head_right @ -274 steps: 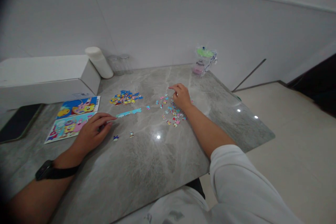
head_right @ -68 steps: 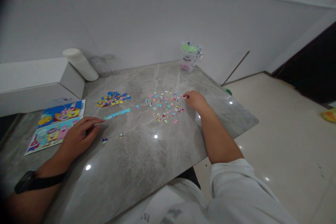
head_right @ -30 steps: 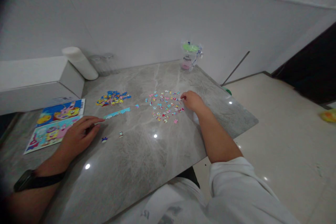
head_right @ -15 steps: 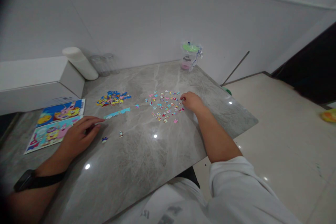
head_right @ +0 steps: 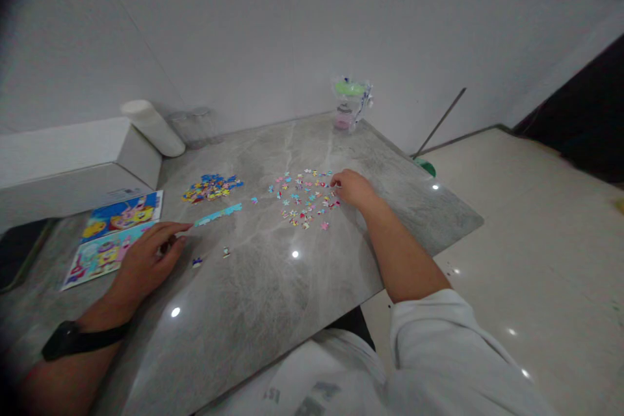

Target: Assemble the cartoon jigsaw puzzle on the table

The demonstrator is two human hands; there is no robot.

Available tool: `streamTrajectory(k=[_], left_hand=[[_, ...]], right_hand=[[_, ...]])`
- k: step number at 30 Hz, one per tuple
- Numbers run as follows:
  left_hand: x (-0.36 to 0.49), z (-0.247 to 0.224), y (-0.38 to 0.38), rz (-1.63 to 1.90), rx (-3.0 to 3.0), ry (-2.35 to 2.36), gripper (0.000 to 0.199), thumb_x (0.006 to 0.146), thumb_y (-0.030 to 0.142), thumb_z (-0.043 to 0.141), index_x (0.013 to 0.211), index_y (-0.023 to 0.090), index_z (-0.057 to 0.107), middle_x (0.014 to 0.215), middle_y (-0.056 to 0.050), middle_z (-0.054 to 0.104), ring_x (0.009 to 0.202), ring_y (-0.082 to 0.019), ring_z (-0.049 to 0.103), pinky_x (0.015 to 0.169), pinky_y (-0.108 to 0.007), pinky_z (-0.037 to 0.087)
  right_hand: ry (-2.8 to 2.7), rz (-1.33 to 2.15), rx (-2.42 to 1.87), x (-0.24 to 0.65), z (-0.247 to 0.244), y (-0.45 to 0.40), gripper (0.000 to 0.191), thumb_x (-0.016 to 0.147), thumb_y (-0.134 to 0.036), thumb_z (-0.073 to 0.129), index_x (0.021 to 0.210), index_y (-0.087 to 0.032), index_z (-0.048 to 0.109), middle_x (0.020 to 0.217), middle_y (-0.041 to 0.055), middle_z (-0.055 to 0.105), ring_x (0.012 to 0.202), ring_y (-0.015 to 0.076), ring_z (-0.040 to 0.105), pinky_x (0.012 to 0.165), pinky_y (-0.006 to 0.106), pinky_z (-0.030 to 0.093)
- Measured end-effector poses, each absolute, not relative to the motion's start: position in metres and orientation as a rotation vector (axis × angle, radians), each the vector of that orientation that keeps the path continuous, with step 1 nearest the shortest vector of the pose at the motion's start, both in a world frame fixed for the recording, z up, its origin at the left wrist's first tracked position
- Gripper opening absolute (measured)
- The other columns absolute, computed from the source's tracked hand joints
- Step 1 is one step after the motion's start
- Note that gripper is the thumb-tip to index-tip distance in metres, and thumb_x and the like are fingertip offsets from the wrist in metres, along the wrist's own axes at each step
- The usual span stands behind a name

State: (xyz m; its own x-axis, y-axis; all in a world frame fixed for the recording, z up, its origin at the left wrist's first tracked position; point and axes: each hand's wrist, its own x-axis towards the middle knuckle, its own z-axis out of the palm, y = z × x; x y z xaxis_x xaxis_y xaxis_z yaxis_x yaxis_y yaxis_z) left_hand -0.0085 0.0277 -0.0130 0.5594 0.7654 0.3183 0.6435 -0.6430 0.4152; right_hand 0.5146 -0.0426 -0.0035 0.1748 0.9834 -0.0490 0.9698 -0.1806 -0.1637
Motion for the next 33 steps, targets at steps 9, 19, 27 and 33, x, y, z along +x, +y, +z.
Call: streamTrajectory(k=[9,19,27,33], left_hand=[[0.007,0.014,0.008,0.657,2.684,1.037,0.036,0.106,0.043,0.048,0.127,0.024,0.071,0.120,-0.008,0.070,0.087,-0.019,0.068,0.089,-0.035,0.060],[-0.001,0.048,-0.013,0.502,2.813,1.007,0.036,0.108,0.042,0.048,0.131,0.027,0.071,0.129,-0.010,0.070,0.113,-0.024,0.071,0.103,-0.039,0.057],[-0.020,0.065,-0.037,0.487,2.782,1.115,0.040,0.107,0.048,0.047,0.130,0.027,0.071,0.128,-0.010,0.071,0.114,-0.026,0.071,0.098,-0.037,0.061],[-0.012,0.066,-0.059,0.485,2.667,1.109,0.038,0.105,0.049,0.051,0.126,0.027,0.073,0.125,-0.011,0.070,0.110,-0.025,0.070,0.080,-0.030,0.063]], right_hand=[[-1.950,0.275,-2.404,0.510,-0.004,-0.043,0.021,0.091,-0.021,0.070,0.107,-0.022,0.082,0.115,0.0113,0.076,0.103,0.0242,0.070,0.086,0.030,0.050],[-2.078,0.385,-2.259,0.499,-0.006,-0.036,0.020,0.090,-0.025,0.072,0.107,-0.022,0.083,0.114,0.0098,0.079,0.099,0.0209,0.071,0.080,0.026,0.047],[-2.034,0.337,-2.305,0.502,-0.002,-0.039,0.017,0.091,-0.029,0.073,0.102,-0.021,0.083,0.108,0.0099,0.080,0.093,0.0210,0.071,0.075,0.027,0.046],[-2.027,0.302,-2.269,0.499,0.002,-0.039,0.020,0.093,-0.029,0.071,0.106,-0.021,0.083,0.110,0.0101,0.080,0.098,0.0213,0.071,0.080,0.026,0.048]])
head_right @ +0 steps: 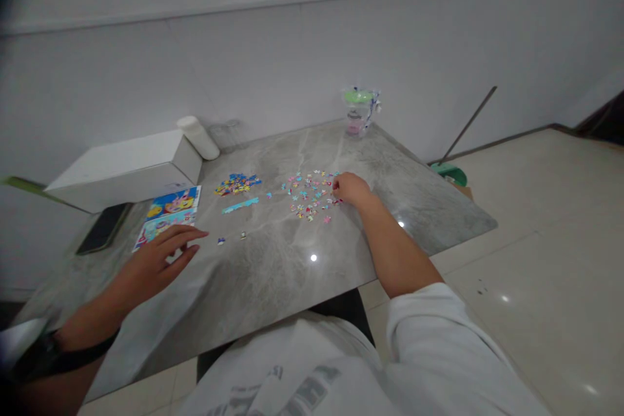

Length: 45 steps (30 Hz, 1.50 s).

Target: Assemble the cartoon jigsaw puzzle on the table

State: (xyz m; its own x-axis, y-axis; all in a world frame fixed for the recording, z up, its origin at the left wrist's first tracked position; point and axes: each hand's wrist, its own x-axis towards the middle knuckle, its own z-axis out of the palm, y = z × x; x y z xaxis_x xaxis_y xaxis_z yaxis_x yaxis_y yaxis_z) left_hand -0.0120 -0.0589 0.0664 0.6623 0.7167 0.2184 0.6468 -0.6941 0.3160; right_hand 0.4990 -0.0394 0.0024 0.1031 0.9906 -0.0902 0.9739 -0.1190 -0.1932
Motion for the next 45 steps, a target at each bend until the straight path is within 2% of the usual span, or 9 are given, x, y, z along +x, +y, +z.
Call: streamTrajectory(k=[3,6,11,13,15,23,33,41,45], left_hand=[[0.004,0.059,-0.075,0.503,2.561,1.093,0.037,0.106,0.047,0.052,0.127,0.026,0.073,0.125,-0.010,0.069,0.100,-0.021,0.070,0.066,-0.025,0.059],[0.024,0.048,-0.089,0.526,2.495,1.068,0.033,0.106,0.043,0.053,0.128,0.027,0.073,0.124,-0.009,0.069,0.094,-0.019,0.069,0.063,-0.024,0.057],[0.081,0.023,-0.094,0.567,2.422,1.016,0.030,0.103,0.033,0.054,0.125,0.025,0.073,0.118,-0.008,0.070,0.090,-0.018,0.068,0.072,-0.030,0.059],[0.112,0.014,-0.092,0.580,2.456,0.974,0.030,0.101,0.027,0.055,0.125,0.024,0.073,0.120,-0.009,0.070,0.100,-0.021,0.068,0.090,-0.038,0.060],[0.143,0.006,-0.089,0.578,2.541,0.936,0.030,0.101,0.025,0.055,0.125,0.023,0.073,0.121,-0.011,0.070,0.112,-0.025,0.066,0.104,-0.046,0.055],[0.222,-0.003,-0.073,0.376,2.795,0.927,0.027,0.097,0.021,0.063,0.122,0.022,0.075,0.117,-0.012,0.068,0.108,-0.028,0.064,0.097,-0.046,0.054],[0.230,-0.006,-0.080,0.290,2.863,0.955,0.020,0.101,0.023,0.059,0.111,0.021,0.077,0.115,-0.013,0.067,0.108,-0.028,0.063,0.095,-0.045,0.053],[0.213,0.003,-0.072,0.428,2.787,0.951,0.028,0.099,0.024,0.062,0.124,0.022,0.074,0.121,-0.013,0.067,0.109,-0.028,0.064,0.097,-0.045,0.054],[0.195,0.007,-0.059,0.568,2.711,0.974,0.029,0.098,0.023,0.061,0.124,0.022,0.075,0.118,-0.012,0.068,0.109,-0.027,0.065,0.099,-0.046,0.055]], right_hand=[[-2.080,0.314,-2.188,0.497,0.005,-0.040,0.020,0.092,-0.023,0.070,0.106,-0.022,0.083,0.110,0.0085,0.080,0.099,0.0207,0.071,0.081,0.025,0.048],[-2.115,0.363,-2.176,0.499,0.005,-0.042,0.022,0.090,-0.019,0.069,0.107,-0.023,0.083,0.111,0.0077,0.081,0.099,0.0205,0.072,0.081,0.025,0.048],[-2.089,0.400,-2.292,0.510,0.004,-0.043,0.028,0.085,-0.015,0.072,0.110,-0.022,0.084,0.114,0.0081,0.082,0.101,0.0209,0.073,0.082,0.024,0.050],[-2.083,0.386,-2.302,0.514,0.003,-0.042,0.027,0.086,-0.016,0.072,0.110,-0.021,0.084,0.114,0.0084,0.082,0.102,0.0210,0.074,0.083,0.024,0.050],[-2.086,0.405,-2.293,0.515,0.003,-0.042,0.025,0.087,-0.018,0.073,0.109,-0.021,0.084,0.112,0.0085,0.082,0.100,0.0210,0.074,0.082,0.025,0.050],[-2.058,0.497,-2.313,0.517,0.006,-0.043,0.020,0.084,-0.020,0.079,0.103,-0.023,0.085,0.109,0.0068,0.083,0.097,0.0205,0.074,0.079,0.025,0.050],[-2.134,0.540,-2.194,0.510,0.011,-0.049,0.019,0.086,-0.022,0.078,0.103,-0.022,0.085,0.103,0.0053,0.083,0.091,0.0195,0.074,0.077,0.025,0.049],[-2.242,0.638,-2.166,0.502,0.007,-0.052,0.015,0.082,-0.023,0.080,0.096,-0.024,0.084,0.098,0.0027,0.083,0.089,0.0192,0.074,0.074,0.024,0.048],[-2.222,0.667,-2.117,0.505,0.009,-0.053,0.012,0.079,-0.023,0.082,0.091,-0.024,0.082,0.095,0.0033,0.081,0.086,0.0201,0.072,0.075,0.026,0.049]])
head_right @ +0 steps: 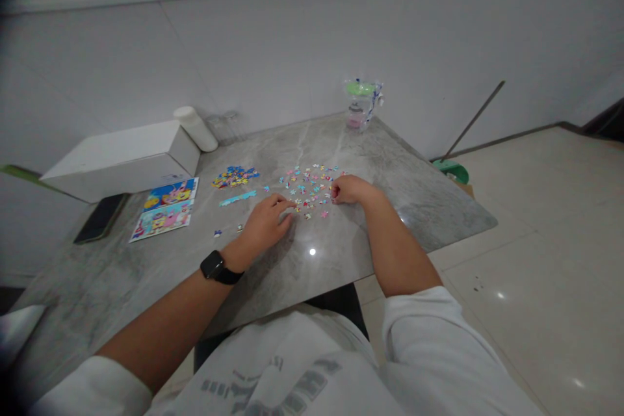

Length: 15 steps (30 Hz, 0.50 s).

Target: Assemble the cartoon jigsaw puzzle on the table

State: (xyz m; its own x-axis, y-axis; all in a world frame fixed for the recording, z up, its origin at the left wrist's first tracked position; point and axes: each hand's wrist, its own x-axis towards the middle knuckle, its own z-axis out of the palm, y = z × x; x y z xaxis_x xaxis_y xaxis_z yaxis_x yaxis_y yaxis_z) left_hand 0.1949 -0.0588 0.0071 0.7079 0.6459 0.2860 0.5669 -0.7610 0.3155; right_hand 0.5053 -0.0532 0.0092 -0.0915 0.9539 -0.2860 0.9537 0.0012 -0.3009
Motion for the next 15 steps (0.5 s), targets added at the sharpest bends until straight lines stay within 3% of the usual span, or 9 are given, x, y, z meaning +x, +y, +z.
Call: streamTrajectory(k=[7,15], left_hand=[[0.156,0.011,-0.042,0.791,2.545,1.033,0.027,0.099,0.024,0.059,0.120,0.021,0.075,0.118,-0.010,0.067,0.112,-0.025,0.065,0.103,-0.043,0.055],[0.088,0.035,-0.008,1.023,2.238,1.319,0.022,0.098,0.036,0.064,0.110,0.026,0.078,0.115,-0.008,0.066,0.091,-0.019,0.062,0.083,-0.036,0.056]], right_hand=[[-2.070,0.838,-1.804,0.502,0.018,-0.053,0.011,0.084,-0.024,0.068,0.092,-0.020,0.075,0.091,0.0023,0.078,0.086,0.0178,0.068,0.077,0.025,0.050],[-1.740,0.912,-1.403,0.452,0.022,-0.046,0.033,0.084,-0.050,0.070,0.096,-0.019,0.072,0.093,0.0043,0.074,0.086,0.0188,0.066,0.082,0.031,0.053]])
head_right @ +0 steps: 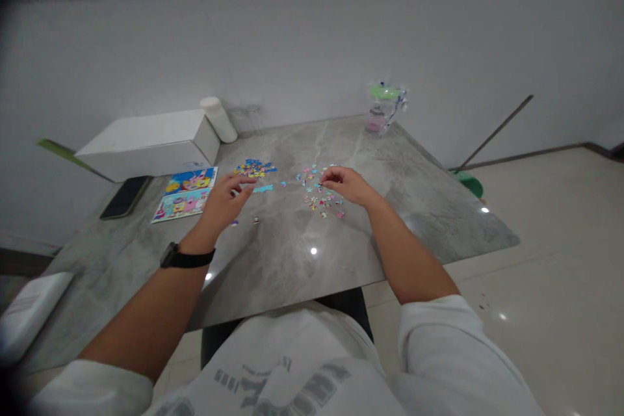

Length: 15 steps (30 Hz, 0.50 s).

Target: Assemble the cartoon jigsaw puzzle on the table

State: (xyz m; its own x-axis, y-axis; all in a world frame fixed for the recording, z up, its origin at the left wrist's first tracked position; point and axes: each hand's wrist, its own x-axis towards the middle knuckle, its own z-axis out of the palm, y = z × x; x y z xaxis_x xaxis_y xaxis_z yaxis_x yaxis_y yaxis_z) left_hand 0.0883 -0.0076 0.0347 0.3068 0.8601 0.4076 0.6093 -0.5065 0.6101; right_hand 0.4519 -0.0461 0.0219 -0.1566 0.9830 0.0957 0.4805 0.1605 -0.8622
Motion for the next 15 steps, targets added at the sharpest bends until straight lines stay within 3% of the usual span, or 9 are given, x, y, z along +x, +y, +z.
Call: streamTrajectory(k=[5,10,15], left_hand=[[0.039,0.038,0.009,1.082,2.138,1.378,0.024,0.098,0.040,0.063,0.108,0.024,0.078,0.113,-0.008,0.069,0.088,-0.018,0.062,0.077,-0.033,0.052],[0.013,0.020,0.009,1.088,2.036,1.297,0.029,0.097,0.047,0.062,0.101,0.022,0.076,0.110,-0.007,0.072,0.093,-0.018,0.064,0.079,-0.030,0.051],[0.004,0.003,0.002,1.124,1.827,1.282,0.035,0.099,0.051,0.059,0.093,0.019,0.073,0.089,-0.003,0.069,0.085,-0.017,0.062,0.077,-0.029,0.049]], right_hand=[[-1.783,0.874,-1.313,0.409,0.040,-0.038,0.034,0.087,-0.053,0.072,0.098,-0.021,0.075,0.097,0.0063,0.077,0.088,0.0204,0.068,0.085,0.034,0.054],[-1.872,0.967,-1.159,0.346,0.061,-0.007,0.038,0.084,-0.056,0.076,0.100,-0.022,0.073,0.087,0.0021,0.070,0.079,0.0172,0.062,0.076,0.030,0.050],[-1.887,1.136,-1.013,0.274,0.046,0.027,0.042,0.079,-0.059,0.080,0.095,-0.022,0.068,0.083,-0.0006,0.066,0.076,0.0155,0.058,0.073,0.028,0.048]])
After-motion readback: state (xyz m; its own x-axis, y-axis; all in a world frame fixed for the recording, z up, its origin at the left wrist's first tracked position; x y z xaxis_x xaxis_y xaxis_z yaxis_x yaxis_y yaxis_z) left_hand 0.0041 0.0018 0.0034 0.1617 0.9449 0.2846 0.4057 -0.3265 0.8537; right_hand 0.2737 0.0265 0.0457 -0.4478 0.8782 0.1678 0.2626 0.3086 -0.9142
